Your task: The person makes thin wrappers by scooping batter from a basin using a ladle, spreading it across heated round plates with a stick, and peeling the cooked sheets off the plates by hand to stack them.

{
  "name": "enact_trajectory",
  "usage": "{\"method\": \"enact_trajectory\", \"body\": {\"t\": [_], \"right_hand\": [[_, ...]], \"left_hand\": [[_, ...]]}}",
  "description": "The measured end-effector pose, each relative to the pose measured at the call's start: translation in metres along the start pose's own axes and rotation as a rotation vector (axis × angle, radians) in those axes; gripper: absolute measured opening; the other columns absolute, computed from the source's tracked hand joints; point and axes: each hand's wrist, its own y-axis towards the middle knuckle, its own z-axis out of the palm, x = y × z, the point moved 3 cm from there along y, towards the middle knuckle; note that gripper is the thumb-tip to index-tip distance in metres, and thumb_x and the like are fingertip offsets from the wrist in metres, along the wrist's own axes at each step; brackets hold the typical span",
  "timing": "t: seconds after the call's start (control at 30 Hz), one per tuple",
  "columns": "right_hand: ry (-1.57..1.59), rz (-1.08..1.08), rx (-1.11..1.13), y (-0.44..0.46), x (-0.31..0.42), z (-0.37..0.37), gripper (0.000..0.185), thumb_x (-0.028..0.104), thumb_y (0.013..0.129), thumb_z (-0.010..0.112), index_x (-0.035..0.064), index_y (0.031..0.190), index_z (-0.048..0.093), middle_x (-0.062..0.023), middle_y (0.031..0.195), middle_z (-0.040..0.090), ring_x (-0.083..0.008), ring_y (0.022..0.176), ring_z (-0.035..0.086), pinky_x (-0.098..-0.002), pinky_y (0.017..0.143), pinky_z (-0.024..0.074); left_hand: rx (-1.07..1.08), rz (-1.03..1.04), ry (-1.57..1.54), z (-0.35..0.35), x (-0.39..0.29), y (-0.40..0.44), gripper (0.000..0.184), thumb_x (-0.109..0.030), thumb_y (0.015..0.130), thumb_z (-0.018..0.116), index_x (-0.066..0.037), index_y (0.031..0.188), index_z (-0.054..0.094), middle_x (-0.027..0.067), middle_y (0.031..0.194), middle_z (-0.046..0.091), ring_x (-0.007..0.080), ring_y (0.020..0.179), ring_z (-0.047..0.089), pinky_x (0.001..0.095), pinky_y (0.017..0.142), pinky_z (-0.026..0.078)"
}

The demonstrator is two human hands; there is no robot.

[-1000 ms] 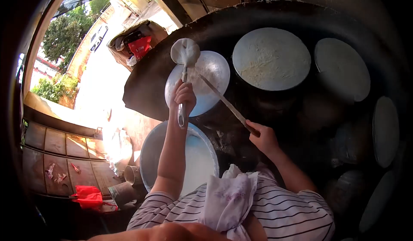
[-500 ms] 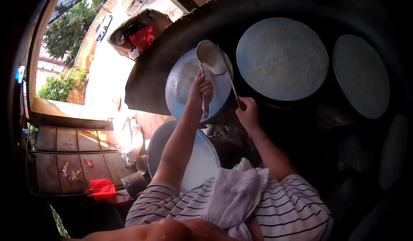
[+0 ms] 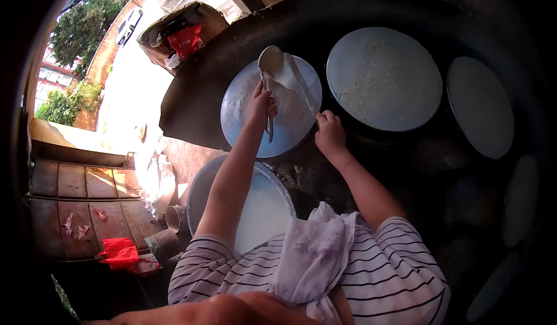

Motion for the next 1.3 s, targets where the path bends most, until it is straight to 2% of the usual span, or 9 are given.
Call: {"method": "enact_trajectory", "body": {"t": [0.27,0.43,0.53,0.7,0.83,0.93,0.97,1.07,1.3], "right_hand": [[-0.027,-0.013,-0.014,0.000,0.005,-0.007,0.027,-0.002,0.074,0.056,0.0024,0.099,0.064,-0.0099,0.097,0.059,-0.0323,0.086,0.055,-0.0416,0.076,0.0478],[-0.034,-0.089,-0.061,0.053,0.010,0.015,0.023,-0.001,0.074,0.058,0.0029,0.096,0.066,-0.0097,0.097,0.061,-0.0327,0.084,0.056,-0.0411,0.076,0.0480],[-0.069,0.020,-0.010,0.025,-0.001,-0.003,0.024,-0.001,0.075,0.057,0.0036,0.095,0.067,-0.0102,0.097,0.061,-0.0330,0.085,0.056,-0.0403,0.077,0.0479],[0.046,-0.022,0.071,0.063,0.030,0.045,0.025,0.001,0.075,0.056,0.0041,0.097,0.067,-0.0097,0.100,0.061,-0.0336,0.093,0.057,-0.0409,0.082,0.0477],[-0.049,-0.007,0.014,0.056,0.008,0.018,0.023,0.001,0.076,0.055,0.0057,0.094,0.068,-0.0088,0.096,0.062,-0.0339,0.092,0.057,-0.0401,0.082,0.0480],[0.005,-0.015,0.093,0.058,0.033,0.059,0.023,0.001,0.076,0.055,0.0063,0.095,0.068,-0.0087,0.098,0.062,-0.0338,0.093,0.057,-0.0402,0.082,0.0479],[0.018,0.010,0.121,0.064,0.044,0.072,0.024,0.002,0.076,0.055,0.0070,0.096,0.067,-0.0087,0.100,0.061,-0.0331,0.094,0.057,-0.0404,0.083,0.0477],[0.026,-0.106,0.140,0.077,0.059,0.073,0.023,0.003,0.075,0.056,0.0077,0.095,0.068,-0.0083,0.099,0.062,-0.0324,0.095,0.057,-0.0407,0.082,0.0476],[0.010,-0.226,0.175,0.100,0.005,0.040,0.028,-0.001,0.071,0.056,0.0101,0.092,0.071,-0.0071,0.098,0.063,-0.0322,0.091,0.057,-0.0398,0.081,0.0480]], "left_hand": [[-0.181,0.172,0.478,-0.054,-0.006,-0.002,0.060,-0.008,0.088,0.049,-0.023,0.143,0.034,0.0015,0.061,0.050,0.0104,0.046,0.047,0.0299,0.041,0.042],[-0.369,0.576,1.081,-0.086,0.006,0.022,0.058,-0.010,0.084,0.047,-0.021,0.141,0.038,0.0189,0.101,0.066,0.0392,0.088,0.063,0.0467,0.075,0.047],[-0.414,0.310,1.214,-0.087,-0.017,-0.024,0.056,-0.013,0.085,0.047,-0.025,0.139,0.040,0.0215,0.096,0.066,0.0407,0.082,0.062,0.0480,0.072,0.047],[-0.487,0.553,1.544,-0.117,-0.001,-0.014,0.058,-0.015,0.089,0.049,-0.029,0.143,0.033,0.0165,0.068,0.061,0.0303,0.053,0.058,0.0438,0.051,0.044],[-0.253,0.081,0.160,-0.108,-0.006,-0.085,0.052,-0.016,0.095,0.048,-0.034,0.142,0.033,-0.0037,0.057,0.035,0.0073,0.042,0.033,0.0238,0.037,0.030],[-0.054,0.035,-0.402,-0.117,0.000,-0.110,0.047,-0.019,0.097,0.046,-0.030,0.141,0.034,-0.0038,0.056,0.035,0.0060,0.041,0.033,0.0204,0.037,0.027],[0.104,-0.020,-0.787,-0.114,0.004,-0.115,0.024,-0.024,0.098,0.044,-0.009,0.114,0.053,-0.0049,0.053,0.032,0.0052,0.039,0.033,0.0194,0.036,0.029],[0.528,-0.159,-1.501,-0.087,-0.002,-0.140,0.030,-0.023,0.099,0.041,-0.005,0.075,0.047,-0.0044,0.053,0.034,0.0065,0.037,0.036,0.0209,0.034,0.033],[0.556,0.091,-1.519,-0.035,-0.022,-0.167,0.038,-0.025,0.099,0.038,-0.009,0.065,0.036,-0.0025,0.052,0.034,0.0069,0.036,0.038,0.0223,0.035,0.038]]}}
